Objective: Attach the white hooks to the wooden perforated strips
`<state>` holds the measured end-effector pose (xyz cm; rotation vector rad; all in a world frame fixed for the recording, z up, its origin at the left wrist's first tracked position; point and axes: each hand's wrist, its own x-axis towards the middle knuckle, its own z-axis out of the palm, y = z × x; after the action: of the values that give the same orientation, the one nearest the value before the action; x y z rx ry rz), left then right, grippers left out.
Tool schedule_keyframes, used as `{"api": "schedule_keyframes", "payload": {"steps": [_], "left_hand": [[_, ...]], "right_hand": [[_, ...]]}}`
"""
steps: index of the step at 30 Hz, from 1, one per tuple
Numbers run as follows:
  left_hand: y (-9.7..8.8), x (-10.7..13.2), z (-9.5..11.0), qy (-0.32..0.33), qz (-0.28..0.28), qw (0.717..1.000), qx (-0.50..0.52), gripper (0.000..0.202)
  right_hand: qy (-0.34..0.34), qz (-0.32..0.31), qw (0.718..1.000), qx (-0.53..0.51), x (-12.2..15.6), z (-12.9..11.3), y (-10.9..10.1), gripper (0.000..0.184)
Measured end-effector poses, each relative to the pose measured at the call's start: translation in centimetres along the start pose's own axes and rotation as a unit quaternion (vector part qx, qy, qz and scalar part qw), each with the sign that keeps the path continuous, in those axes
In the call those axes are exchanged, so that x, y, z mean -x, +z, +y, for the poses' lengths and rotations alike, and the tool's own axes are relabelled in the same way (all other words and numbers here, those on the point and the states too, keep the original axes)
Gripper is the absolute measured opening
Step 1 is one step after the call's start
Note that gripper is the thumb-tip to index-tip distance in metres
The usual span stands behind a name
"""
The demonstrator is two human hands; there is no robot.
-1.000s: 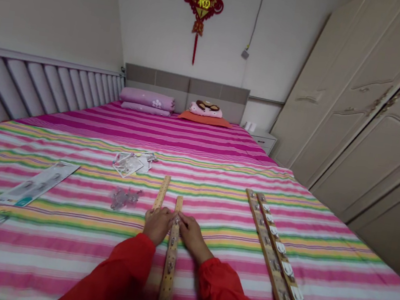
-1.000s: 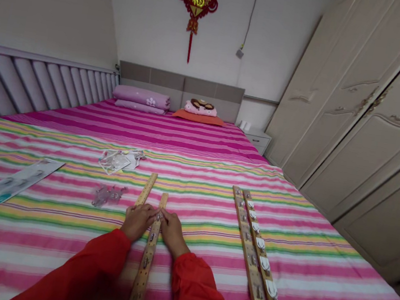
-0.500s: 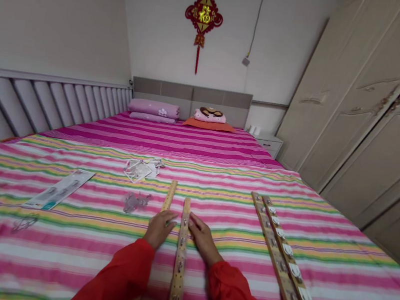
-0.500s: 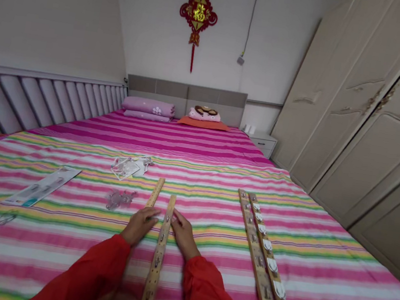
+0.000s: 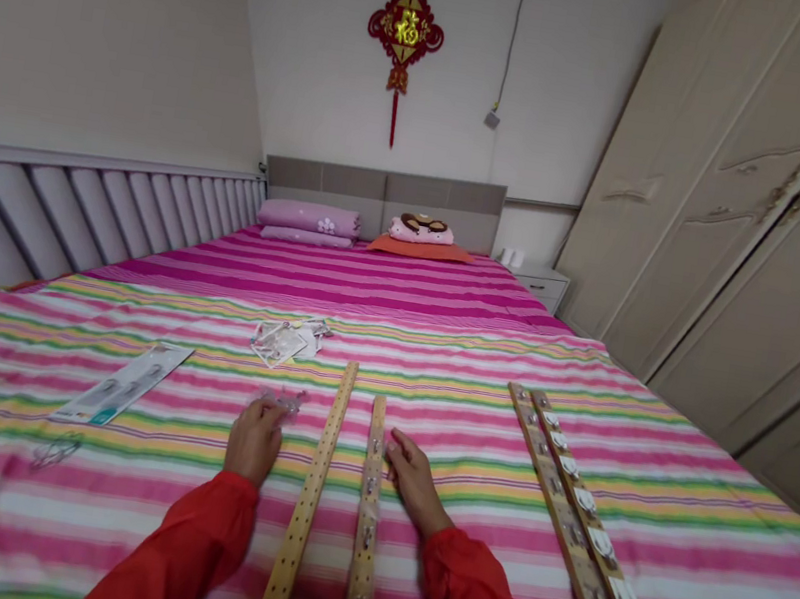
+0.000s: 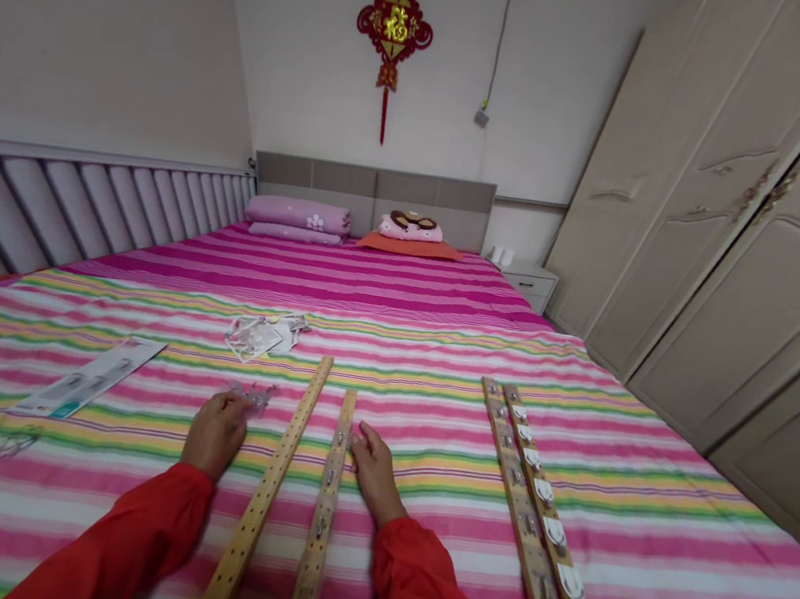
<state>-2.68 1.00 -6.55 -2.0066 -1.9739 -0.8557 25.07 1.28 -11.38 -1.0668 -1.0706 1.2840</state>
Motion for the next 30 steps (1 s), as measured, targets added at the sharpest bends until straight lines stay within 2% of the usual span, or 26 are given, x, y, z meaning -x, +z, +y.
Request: {"api": "schedule_keyframes", "payload": {"steps": [5,7,9,12,15,16,19,20,27,30], "left_hand": [[-0.6,-0.5,0.1,0.004,0.000,1.000,0.012,0.022],[-1.0,-0.8,0.2,-0.004,0.023,0.998,0.066,0.018],[-1.3,-1.1,0.4,-0.054,0.063,0.983,0.167,0.013],[-1.7,-1.6,1.0,-0.197,0.110,0.912,0.342,0.010],[-2.1,-1.9,1.6,-0.305,0.115,0.827,0.459,0.015],[-2.3,-1.9,1.8,-0.342,0.110,0.789,0.499,0.014],[-3.1,-1.5,2.3,-0.452,0.086,0.643,0.612,0.005],[-3.5,-1.3,2.3,-0.468,0.080,0.619,0.626,0.004],[-5.3,-0.2,2.7,-0.474,0.051,0.564,0.674,0.013],[-5.7,0.8,3.7,-0.471,0.025,0.555,0.686,0.017]], "right_hand": [[0.002,-0.002,1.000,-0.001,0.1,-0.2,0.0,0.059],[0.002,-0.001,1.000,-0.004,0.1,-0.2,0.0,0.058],[0.005,0.000,1.000,-0.007,0.1,-0.2,0.0,0.057],[0.004,0.002,1.000,-0.005,0.1,-0.2,0.0,0.057],[-0.001,0.006,1.000,-0.007,0.1,-0.3,-0.1,0.060],[0.001,0.007,1.000,-0.009,0.1,-0.3,-0.1,0.062],[0.009,0.009,1.000,-0.012,0.2,-0.4,-0.1,0.065],[0.011,0.011,1.000,-0.014,0.3,-0.4,-0.1,0.065],[0.022,0.037,0.997,-0.069,0.3,-0.9,0.0,0.052],[0.022,0.054,0.993,-0.103,0.5,-1.4,-0.1,0.045]]}}
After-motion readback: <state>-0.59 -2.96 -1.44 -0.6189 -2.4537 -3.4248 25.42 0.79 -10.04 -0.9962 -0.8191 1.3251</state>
